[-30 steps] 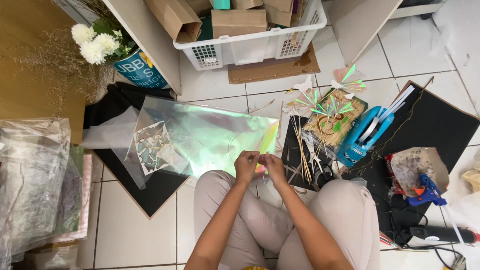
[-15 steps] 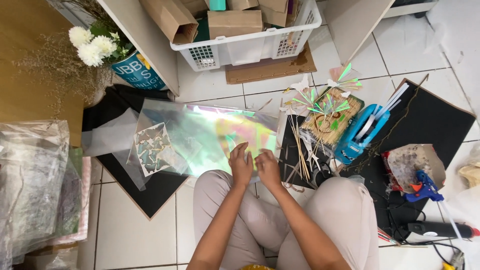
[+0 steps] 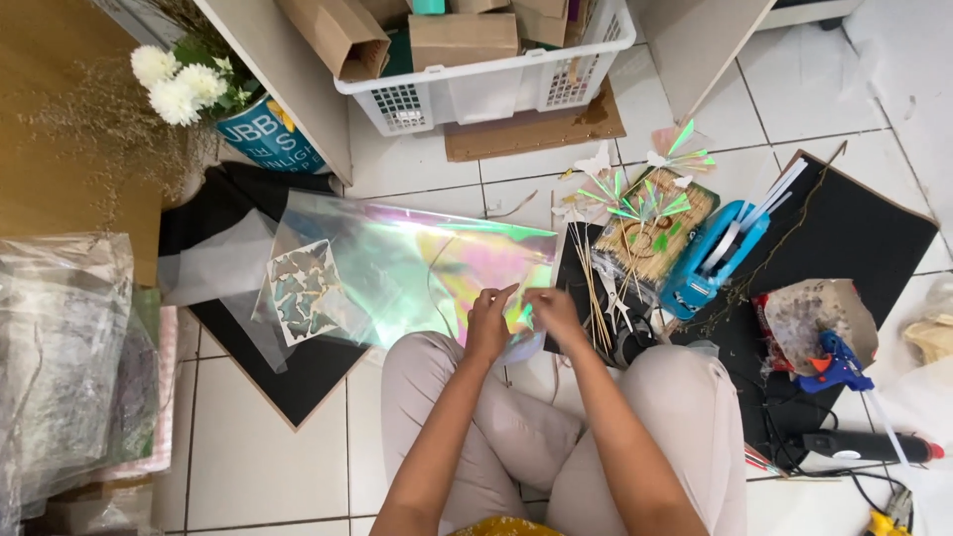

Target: The person sits on the floor and uses scissors to cut a sheet of iridescent film into triangular shapes. They fold the film, cut along the folds, and place the cut pieces aside.

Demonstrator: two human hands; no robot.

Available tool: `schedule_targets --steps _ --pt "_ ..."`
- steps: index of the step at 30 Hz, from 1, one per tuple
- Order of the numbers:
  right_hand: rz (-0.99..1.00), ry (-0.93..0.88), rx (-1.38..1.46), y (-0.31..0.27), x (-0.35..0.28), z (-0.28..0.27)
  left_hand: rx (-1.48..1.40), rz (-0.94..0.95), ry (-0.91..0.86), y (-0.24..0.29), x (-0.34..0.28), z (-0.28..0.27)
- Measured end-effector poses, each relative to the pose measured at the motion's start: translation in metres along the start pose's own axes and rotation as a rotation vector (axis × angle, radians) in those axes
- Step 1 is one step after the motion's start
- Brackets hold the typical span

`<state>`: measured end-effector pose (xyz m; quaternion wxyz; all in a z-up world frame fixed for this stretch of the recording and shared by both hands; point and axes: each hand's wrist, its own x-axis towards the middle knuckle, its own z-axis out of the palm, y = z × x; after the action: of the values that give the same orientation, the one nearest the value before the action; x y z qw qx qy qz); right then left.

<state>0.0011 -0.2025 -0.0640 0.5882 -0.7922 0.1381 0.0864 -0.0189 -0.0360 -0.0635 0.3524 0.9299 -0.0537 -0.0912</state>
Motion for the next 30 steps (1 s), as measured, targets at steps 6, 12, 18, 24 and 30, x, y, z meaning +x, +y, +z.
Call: schedule_targets --steps 6,12,18,24,30 --pt "0.148 0.164 0.432 -0.03 0.042 -0.01 0.031 0.026 0.014 0.009 -0.003 -0.006" --pt "0.139 0.392 0.373 -0.062 0.06 -0.001 -0.07 -0.007 0.035 0.025 -0.008 -0.024" --pt "-0.129 0.314 0.268 -0.054 0.057 0.0 -0.206 -0.001 0.268 0.051 -0.017 -0.051" --pt "-0.319 0.289 -0.067 -0.07 -0.007 -0.012 -0.134 0.135 0.5 0.064 -0.007 -0.077" --pt "-0.522 0.357 -0.094 -0.092 -0.049 -0.011 0.04 0.389 0.473 0.08 0.001 -0.095"
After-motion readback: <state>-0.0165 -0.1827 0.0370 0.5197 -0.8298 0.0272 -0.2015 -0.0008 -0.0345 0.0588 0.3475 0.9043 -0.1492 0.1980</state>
